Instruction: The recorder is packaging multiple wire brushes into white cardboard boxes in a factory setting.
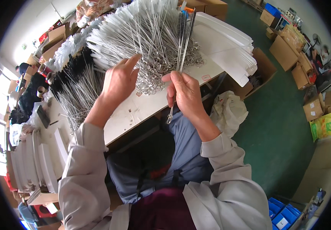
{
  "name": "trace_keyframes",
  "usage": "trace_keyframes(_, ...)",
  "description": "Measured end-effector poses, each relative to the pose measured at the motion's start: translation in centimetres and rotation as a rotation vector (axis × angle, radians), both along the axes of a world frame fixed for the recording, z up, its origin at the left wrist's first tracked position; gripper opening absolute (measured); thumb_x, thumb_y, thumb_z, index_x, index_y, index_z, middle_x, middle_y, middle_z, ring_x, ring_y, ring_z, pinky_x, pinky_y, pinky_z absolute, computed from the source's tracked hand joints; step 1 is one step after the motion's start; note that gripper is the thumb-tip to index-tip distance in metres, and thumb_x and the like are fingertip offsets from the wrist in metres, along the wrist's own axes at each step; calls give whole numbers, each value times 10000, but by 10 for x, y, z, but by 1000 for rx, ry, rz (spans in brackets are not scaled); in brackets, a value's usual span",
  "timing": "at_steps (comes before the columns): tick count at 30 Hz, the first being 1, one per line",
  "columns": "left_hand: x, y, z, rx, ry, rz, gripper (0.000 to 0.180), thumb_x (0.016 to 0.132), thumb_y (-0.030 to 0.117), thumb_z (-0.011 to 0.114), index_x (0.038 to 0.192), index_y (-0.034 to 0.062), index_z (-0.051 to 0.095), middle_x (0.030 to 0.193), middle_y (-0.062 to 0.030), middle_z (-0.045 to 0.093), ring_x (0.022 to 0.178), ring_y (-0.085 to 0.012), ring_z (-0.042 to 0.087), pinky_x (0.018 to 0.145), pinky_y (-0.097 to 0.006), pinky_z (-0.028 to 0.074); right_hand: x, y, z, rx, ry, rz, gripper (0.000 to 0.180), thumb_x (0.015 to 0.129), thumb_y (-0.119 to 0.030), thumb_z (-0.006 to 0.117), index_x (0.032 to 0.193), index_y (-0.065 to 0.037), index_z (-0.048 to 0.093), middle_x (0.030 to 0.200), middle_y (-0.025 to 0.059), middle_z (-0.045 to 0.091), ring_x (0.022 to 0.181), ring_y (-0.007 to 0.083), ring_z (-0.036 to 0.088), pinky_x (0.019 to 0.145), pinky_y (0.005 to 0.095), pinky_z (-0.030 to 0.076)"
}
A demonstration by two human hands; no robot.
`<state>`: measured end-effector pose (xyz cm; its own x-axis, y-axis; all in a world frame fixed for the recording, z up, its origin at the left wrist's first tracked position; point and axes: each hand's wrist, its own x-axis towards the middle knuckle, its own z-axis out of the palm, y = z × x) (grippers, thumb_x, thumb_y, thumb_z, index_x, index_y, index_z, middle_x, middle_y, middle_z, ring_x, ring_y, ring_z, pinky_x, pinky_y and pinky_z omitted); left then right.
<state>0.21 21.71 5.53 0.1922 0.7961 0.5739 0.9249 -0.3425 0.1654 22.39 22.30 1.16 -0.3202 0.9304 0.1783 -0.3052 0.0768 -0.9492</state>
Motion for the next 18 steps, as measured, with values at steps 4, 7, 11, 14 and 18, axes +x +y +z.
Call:
trace_keyframes(4,2,37,4,-90,240,11,246,875,41,613,1117,75,640,939,-142,652,893,-345,698,748,-457,578,19,12,5,9,-24,-6,414,1108,-336,472,1012,14,669,635,3,525,473,104,524,446,252,445)
trace_keyframes(7,8,46,1,-121,367,-12,107,876,38,614,978,65,635,965,-121,645,939,-311,696,762,-433,584,31,25,1,27,-87,-38,409,1107,-335,471,1041,23,658,655,9,524,495,105,524,441,251,426)
trace_keyframes(11,-6,43,15,-64,156,-61,68,885,52,626,949,31,633,928,-132,652,872,-340,693,747,-425,581,21,48,9,50,-65,14,404,1103,-329,476,1040,28,652,724,52,609,570,136,595,504,278,492)
trace_keyframes(14,-4,44,31,-31,-329,-105,118,904,111,663,904,-7,651,925,-159,694,849,-291,718,744,-382,580,2,76,27,11,-16,56,385,1100,-310,480,1039,32,646,849,114,690,679,183,669,590,307,553)
trace_keyframes(18,0,44,43,-114,-589,-30,182,908,109,636,982,-53,673,1020,-177,736,902,-203,737,762,-328,579,-29,120,49,-33,3,141,362,1093,-276,483,1024,47,632,1024,195,725,864,261,741,737,359,621)
